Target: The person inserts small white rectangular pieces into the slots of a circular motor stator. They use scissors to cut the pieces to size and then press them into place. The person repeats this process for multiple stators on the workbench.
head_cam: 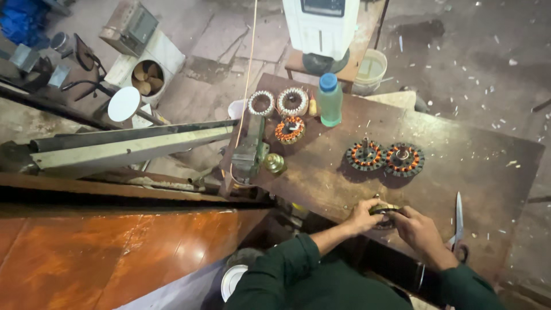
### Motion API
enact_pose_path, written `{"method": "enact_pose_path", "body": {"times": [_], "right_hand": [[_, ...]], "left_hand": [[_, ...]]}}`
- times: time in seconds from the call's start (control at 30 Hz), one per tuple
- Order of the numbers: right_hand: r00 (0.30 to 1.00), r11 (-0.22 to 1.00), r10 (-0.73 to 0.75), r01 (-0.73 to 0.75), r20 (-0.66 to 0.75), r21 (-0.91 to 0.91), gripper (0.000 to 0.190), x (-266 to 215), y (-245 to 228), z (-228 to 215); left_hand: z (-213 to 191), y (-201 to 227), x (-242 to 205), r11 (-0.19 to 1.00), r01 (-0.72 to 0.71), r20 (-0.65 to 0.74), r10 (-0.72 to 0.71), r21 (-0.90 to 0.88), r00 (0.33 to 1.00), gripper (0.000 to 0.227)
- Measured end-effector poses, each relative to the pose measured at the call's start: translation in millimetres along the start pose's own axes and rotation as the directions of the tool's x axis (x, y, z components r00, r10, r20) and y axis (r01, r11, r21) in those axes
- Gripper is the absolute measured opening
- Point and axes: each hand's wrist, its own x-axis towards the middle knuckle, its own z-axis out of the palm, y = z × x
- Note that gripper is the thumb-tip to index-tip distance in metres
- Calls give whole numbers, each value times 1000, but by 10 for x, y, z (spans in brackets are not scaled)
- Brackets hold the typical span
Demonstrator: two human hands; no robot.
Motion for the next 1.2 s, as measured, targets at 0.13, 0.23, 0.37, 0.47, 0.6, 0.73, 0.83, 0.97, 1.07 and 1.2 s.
{"method": "enact_pose_path", "body": {"times": [0.13, 0.23, 0.37, 0.47, 0.6, 0.73, 0.83, 0.97, 1.07, 1.2], "right_hand": [[998, 1000, -24, 24, -52, 1, 30, 42, 77, 14], [997, 1000, -8, 9, -78, 14, 32, -55, 90, 40], [995, 995, 57, -64, -87, -70, 33, 43, 63, 98], [968, 994, 56, -77, -245, -78, 27, -151, -21, 146], [894, 983, 157, -102, -421, 150, 52, -402, -79, 242], [924, 841, 328, -190, -198, 507, 47, -748, 9, 510], [936, 850, 287, -151, -203, 504, 50, -928, 121, 723], [920, 848, 322, -175, -225, 500, 50, -933, -24, 693], [920, 870, 297, -149, -257, 470, 54, -869, -80, 639], [914, 895, 280, -138, -295, 423, 52, -881, -139, 647]], "left_hand": [[-20, -35, 27, 999, 1, 14, -2, 49, 1000, 35], [41, -82, 10, 1000, 8, 56, -6, -26, 998, 35], [-97, -79, 139, 993, -87, 66, 81, 81, 994, 34], [-64, -86, 82, 990, -74, 135, 57, 119, 989, 37], [-88, 31, -28, 911, -326, 226, 272, 251, 935, 34], [-83, 7, -265, 684, -692, 254, 644, 233, 722, 28], [-104, -135, -319, 556, -729, 304, 671, 398, 677, 27], [-110, -103, -368, 539, -726, 348, 643, 427, 682, 48], [-92, -113, -360, 526, -745, 348, 665, 410, 661, 52], [-69, -194, -441, 506, -746, 355, 665, 434, 657, 52]]}}
